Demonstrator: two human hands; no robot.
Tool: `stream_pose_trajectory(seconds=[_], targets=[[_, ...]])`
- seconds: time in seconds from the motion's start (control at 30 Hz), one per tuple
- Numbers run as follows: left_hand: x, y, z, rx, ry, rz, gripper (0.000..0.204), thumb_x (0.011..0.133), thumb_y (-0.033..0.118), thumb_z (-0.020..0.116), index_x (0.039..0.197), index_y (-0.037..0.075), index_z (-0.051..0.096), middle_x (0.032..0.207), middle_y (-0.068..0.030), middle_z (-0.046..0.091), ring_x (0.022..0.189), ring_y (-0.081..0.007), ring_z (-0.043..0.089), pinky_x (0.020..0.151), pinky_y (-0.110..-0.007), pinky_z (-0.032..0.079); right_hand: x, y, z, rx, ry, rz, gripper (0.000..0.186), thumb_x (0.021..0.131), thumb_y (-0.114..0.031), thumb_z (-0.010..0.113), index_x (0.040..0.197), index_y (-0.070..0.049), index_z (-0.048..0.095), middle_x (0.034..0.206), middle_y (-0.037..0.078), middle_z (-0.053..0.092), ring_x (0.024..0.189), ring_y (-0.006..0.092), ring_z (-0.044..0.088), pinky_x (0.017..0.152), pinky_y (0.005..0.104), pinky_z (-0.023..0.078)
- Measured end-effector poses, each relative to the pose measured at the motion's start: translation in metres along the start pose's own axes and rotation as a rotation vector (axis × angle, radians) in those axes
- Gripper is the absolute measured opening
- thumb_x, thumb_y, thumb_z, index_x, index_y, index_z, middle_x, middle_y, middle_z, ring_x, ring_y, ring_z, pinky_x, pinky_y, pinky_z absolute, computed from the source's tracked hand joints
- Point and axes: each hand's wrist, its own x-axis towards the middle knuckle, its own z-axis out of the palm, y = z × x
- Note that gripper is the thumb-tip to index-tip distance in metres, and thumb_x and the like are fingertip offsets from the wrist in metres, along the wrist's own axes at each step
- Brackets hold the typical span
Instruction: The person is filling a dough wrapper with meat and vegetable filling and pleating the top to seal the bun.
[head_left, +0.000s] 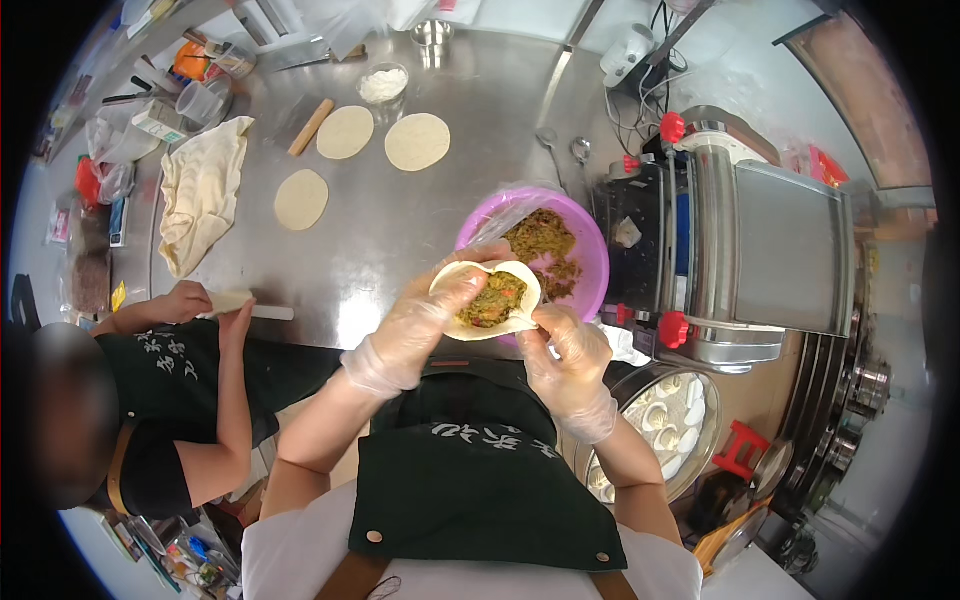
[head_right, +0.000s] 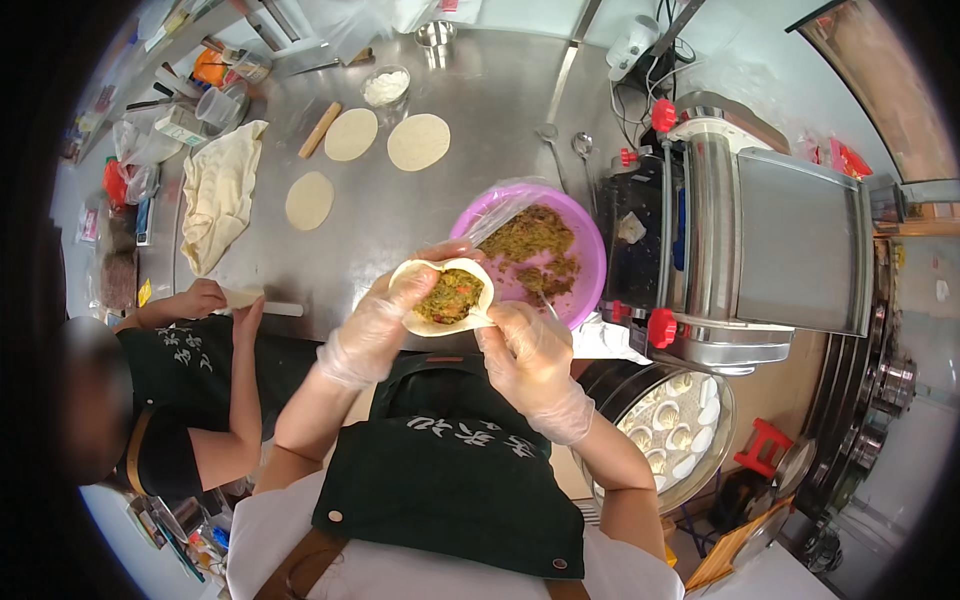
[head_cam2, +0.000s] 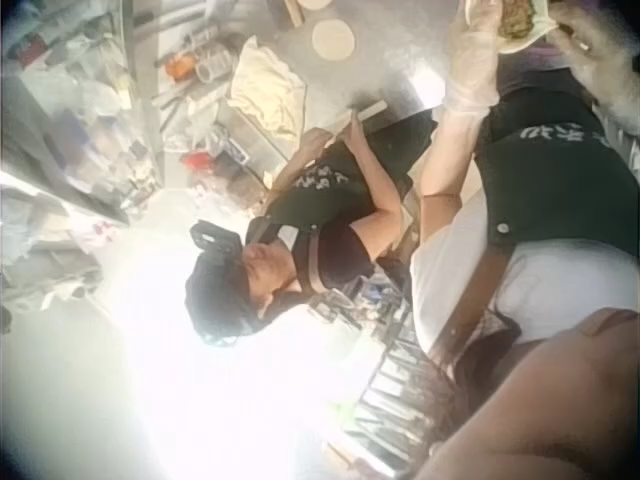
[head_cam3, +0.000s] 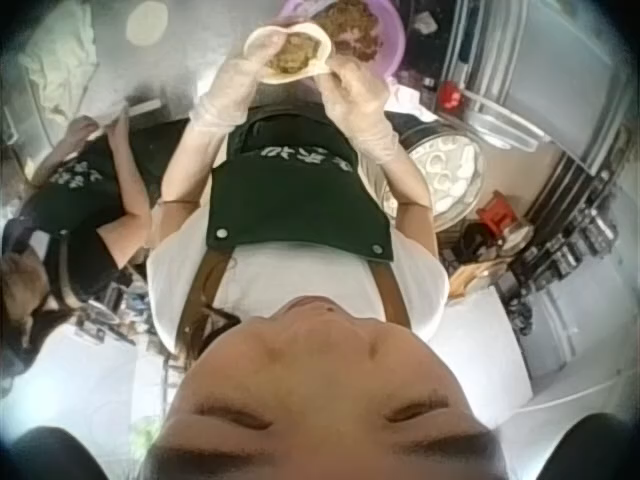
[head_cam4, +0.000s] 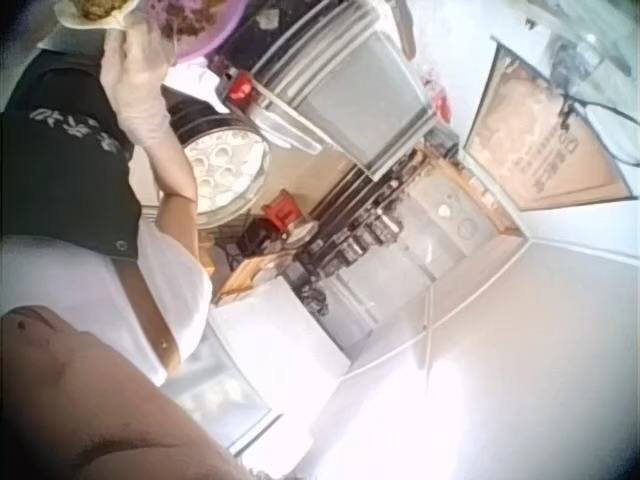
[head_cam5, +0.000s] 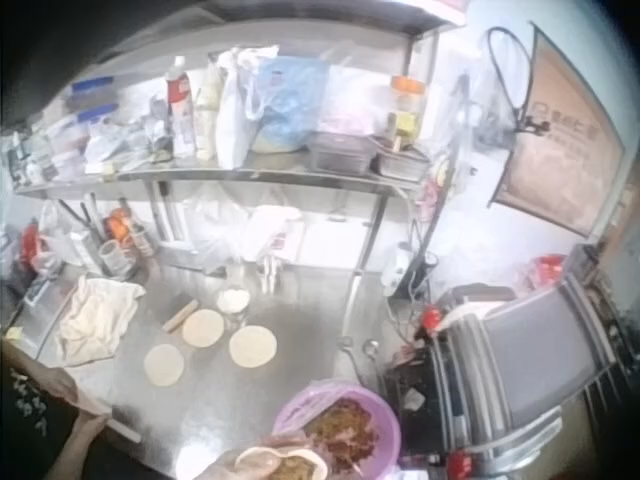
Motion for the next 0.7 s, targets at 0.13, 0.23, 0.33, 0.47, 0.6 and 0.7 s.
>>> stream_pose_trajectory(seconds=[0.13, 0.23, 0.33, 0.47, 0.6, 0.7], targets=[[0.0, -0.017, 0.011, -0.168, 0.136, 0.119, 0.043, 0.092, 0.019, 0.064, 0.13, 0.001, 0.054, 0.13, -0.0087, 0.058, 0.115, -0.0174, 0.058, 0.101, -0.033, 0.045, 0.001, 0.001, 0.007, -0.003, -0.002, -0.052, 0.024, 0.075, 0.005, 0.075, 0.094, -0.003, 0.063, 0.083, 0.013, 0.068, 0.061, 0.0237, 0.065, 0.054, 0.0311, 0.049], [0.001, -0.021, 0.012, -0.22, 0.159, 0.134, 0.036, 0.091, 0.013, 0.064, 0.124, 0.001, 0.058, 0.127, -0.0091, 0.06, 0.11, -0.0172, 0.06, 0.097, -0.033, 0.047, -0.003, 0.005, 0.009, 0.013, -0.008, -0.089, 0.024, 0.076, 0.004, 0.074, 0.097, -0.002, 0.063, 0.083, 0.012, 0.067, 0.06, 0.0226, 0.064, 0.053, 0.031, 0.049], [-0.002, -0.024, 0.012, -0.199, 0.168, 0.145, 0.033, 0.091, 0.012, 0.064, 0.122, 0.001, 0.06, 0.124, -0.0089, 0.062, 0.108, -0.0165, 0.06, 0.095, -0.033, 0.048, -0.008, 0.01, 0.014, 0.063, -0.014, -0.045, 0.026, 0.078, 0.003, 0.074, 0.101, -0.002, 0.062, 0.084, 0.011, 0.066, 0.059, 0.0206, 0.063, 0.053, 0.0304, 0.049], [-0.005, -0.019, 0.016, -0.168, 0.175, 0.086, 0.032, 0.09, 0.008, 0.065, 0.12, 0.002, 0.061, 0.116, -0.0069, 0.065, 0.104, -0.0143, 0.061, 0.094, -0.032, 0.049, -0.007, 0.004, 0.012, 0.179, -0.011, 0.163, 0.031, 0.08, 0.006, 0.072, 0.108, 0.0, 0.06, 0.083, 0.011, 0.069, 0.068, 0.0176, 0.069, 0.062, 0.0276, 0.054], [-0.003, -0.026, 0.011, -0.083, 0.145, 0.128, 0.033, 0.088, 0.005, 0.067, 0.121, 0.003, 0.061, 0.111, -0.0054, 0.065, 0.103, -0.0132, 0.061, 0.094, -0.031, 0.049, -0.005, -0.001, 0.007, 0.173, -0.043, 0.158, 0.034, 0.08, 0.005, 0.072, 0.111, 0.0, 0.059, 0.085, 0.012, 0.07, 0.068, 0.0177, 0.069, 0.062, 0.0283, 0.055], [-0.003, -0.024, 0.011, -0.041, 0.097, 0.124, 0.032, 0.091, 0.001, 0.063, 0.123, 0.003, 0.06, 0.114, -0.0054, 0.065, 0.106, -0.0131, 0.061, 0.092, -0.029, 0.051, -0.009, 0.003, 0.004, 0.113, -0.091, 0.066, 0.034, 0.08, 0.005, 0.073, 0.111, -0.001, 0.059, 0.086, 0.012, 0.07, 0.068, 0.0181, 0.069, 0.062, 0.029, 0.055]])
